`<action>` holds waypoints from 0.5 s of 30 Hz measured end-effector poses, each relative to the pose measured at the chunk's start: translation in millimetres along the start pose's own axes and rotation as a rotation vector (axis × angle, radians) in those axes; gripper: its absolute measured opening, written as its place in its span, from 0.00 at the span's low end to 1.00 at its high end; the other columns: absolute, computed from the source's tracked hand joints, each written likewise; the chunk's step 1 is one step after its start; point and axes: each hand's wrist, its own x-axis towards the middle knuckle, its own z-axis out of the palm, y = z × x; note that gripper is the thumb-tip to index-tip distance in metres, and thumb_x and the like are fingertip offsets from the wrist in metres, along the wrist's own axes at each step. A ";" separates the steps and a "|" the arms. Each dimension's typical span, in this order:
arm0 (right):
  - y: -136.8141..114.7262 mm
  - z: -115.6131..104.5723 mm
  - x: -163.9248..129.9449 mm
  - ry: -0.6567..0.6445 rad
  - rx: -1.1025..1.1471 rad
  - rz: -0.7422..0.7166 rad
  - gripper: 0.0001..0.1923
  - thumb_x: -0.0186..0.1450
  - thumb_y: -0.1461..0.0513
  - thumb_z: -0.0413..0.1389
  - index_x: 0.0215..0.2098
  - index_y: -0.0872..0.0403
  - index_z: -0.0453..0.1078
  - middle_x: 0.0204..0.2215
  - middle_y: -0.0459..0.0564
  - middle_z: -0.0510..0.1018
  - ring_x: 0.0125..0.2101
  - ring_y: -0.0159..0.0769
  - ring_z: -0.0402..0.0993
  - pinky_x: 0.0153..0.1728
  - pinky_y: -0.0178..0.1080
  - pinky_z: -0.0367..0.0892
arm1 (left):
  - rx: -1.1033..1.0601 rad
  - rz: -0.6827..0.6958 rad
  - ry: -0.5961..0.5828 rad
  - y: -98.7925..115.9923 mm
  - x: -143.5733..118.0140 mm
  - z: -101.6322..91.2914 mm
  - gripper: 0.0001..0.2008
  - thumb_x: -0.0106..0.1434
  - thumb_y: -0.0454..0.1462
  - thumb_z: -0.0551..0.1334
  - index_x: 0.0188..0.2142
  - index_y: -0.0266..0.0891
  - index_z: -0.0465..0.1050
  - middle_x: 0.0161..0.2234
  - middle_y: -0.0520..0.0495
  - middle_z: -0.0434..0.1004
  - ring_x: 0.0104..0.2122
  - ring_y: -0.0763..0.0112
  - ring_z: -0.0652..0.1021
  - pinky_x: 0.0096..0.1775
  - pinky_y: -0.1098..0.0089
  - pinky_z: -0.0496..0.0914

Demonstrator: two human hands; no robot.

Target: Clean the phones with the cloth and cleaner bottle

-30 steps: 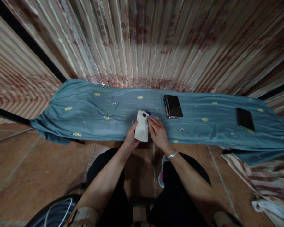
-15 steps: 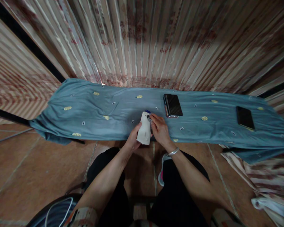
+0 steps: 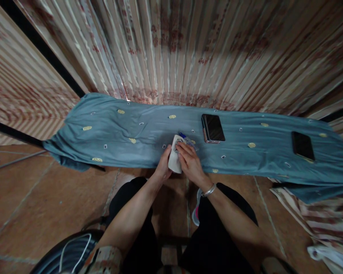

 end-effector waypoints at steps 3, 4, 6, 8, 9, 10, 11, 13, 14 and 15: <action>-10.3 1.6 -3.9 -0.027 0.009 -0.033 0.23 0.71 0.64 0.45 0.62 0.52 0.65 0.60 0.55 0.71 0.60 0.44 0.65 0.61 0.55 0.64 | -0.032 0.029 0.034 3.8 0.1 0.6 0.17 0.66 0.44 0.58 0.42 0.32 0.76 0.34 0.43 0.83 0.39 0.62 0.82 0.45 0.67 0.74; -13.7 2.3 -5.4 -0.026 0.010 -0.051 0.23 0.71 0.64 0.44 0.62 0.52 0.65 0.59 0.55 0.71 0.60 0.44 0.65 0.61 0.54 0.64 | -0.040 0.047 0.054 4.9 0.3 0.5 0.16 0.66 0.43 0.58 0.40 0.32 0.76 0.33 0.43 0.83 0.39 0.62 0.82 0.45 0.68 0.74; -20.4 3.9 -8.7 -0.013 0.013 -0.092 0.23 0.71 0.65 0.44 0.62 0.52 0.65 0.59 0.56 0.72 0.60 0.44 0.66 0.60 0.54 0.65 | -0.047 0.069 0.075 7.2 0.4 0.0 0.15 0.67 0.42 0.56 0.37 0.32 0.76 0.30 0.44 0.82 0.38 0.65 0.82 0.44 0.69 0.73; -27.1 5.6 -12.1 -0.003 0.019 -0.132 0.23 0.71 0.66 0.45 0.63 0.52 0.64 0.58 0.56 0.73 0.59 0.44 0.66 0.61 0.54 0.64 | -0.035 0.043 0.055 9.7 0.5 -1.2 0.19 0.68 0.44 0.54 0.36 0.31 0.77 0.29 0.43 0.81 0.37 0.65 0.82 0.43 0.70 0.73; -30.3 6.4 -13.8 -0.003 0.023 -0.146 0.23 0.71 0.66 0.46 0.63 0.52 0.64 0.58 0.56 0.73 0.59 0.44 0.66 0.61 0.54 0.64 | -0.023 0.023 0.040 11.1 0.6 -2.1 0.21 0.68 0.46 0.54 0.36 0.30 0.77 0.28 0.42 0.81 0.36 0.64 0.82 0.42 0.70 0.73; -33.1 7.1 -15.3 -0.008 0.026 -0.156 0.23 0.71 0.65 0.47 0.64 0.52 0.63 0.57 0.56 0.73 0.59 0.45 0.66 0.60 0.55 0.65 | -0.010 0.007 0.028 12.4 0.9 -3.1 0.22 0.67 0.47 0.54 0.36 0.29 0.77 0.28 0.41 0.81 0.35 0.64 0.82 0.40 0.69 0.73; -35.6 7.7 -16.6 -0.017 0.028 -0.164 0.24 0.71 0.64 0.48 0.64 0.51 0.62 0.58 0.57 0.73 0.60 0.45 0.66 0.60 0.55 0.65 | 0.004 -0.002 0.021 13.6 1.4 -4.1 0.23 0.66 0.49 0.55 0.36 0.29 0.78 0.28 0.41 0.81 0.34 0.63 0.82 0.39 0.70 0.73; -38.4 8.5 -18.6 -0.037 0.025 -0.178 0.26 0.70 0.63 0.51 0.66 0.52 0.59 0.59 0.58 0.72 0.60 0.47 0.66 0.59 0.55 0.66 | 0.032 0.007 0.029 15.1 3.3 -6.1 0.24 0.64 0.51 0.57 0.36 0.30 0.78 0.27 0.41 0.81 0.31 0.65 0.81 0.36 0.71 0.72; -38.6 8.7 -19.1 -0.044 0.020 -0.187 0.27 0.70 0.63 0.52 0.66 0.52 0.58 0.59 0.59 0.71 0.60 0.47 0.66 0.59 0.55 0.67 | 0.046 0.020 0.037 15.1 4.6 -6.9 0.24 0.64 0.51 0.57 0.35 0.30 0.78 0.27 0.42 0.80 0.30 0.66 0.80 0.35 0.71 0.72; -38.0 8.8 -19.5 -0.049 0.014 -0.195 0.28 0.69 0.63 0.52 0.67 0.53 0.58 0.59 0.59 0.71 0.60 0.47 0.66 0.59 0.54 0.67 | 0.060 0.037 0.047 14.7 6.0 -7.5 0.23 0.64 0.51 0.57 0.35 0.30 0.78 0.27 0.42 0.80 0.29 0.67 0.80 0.34 0.72 0.71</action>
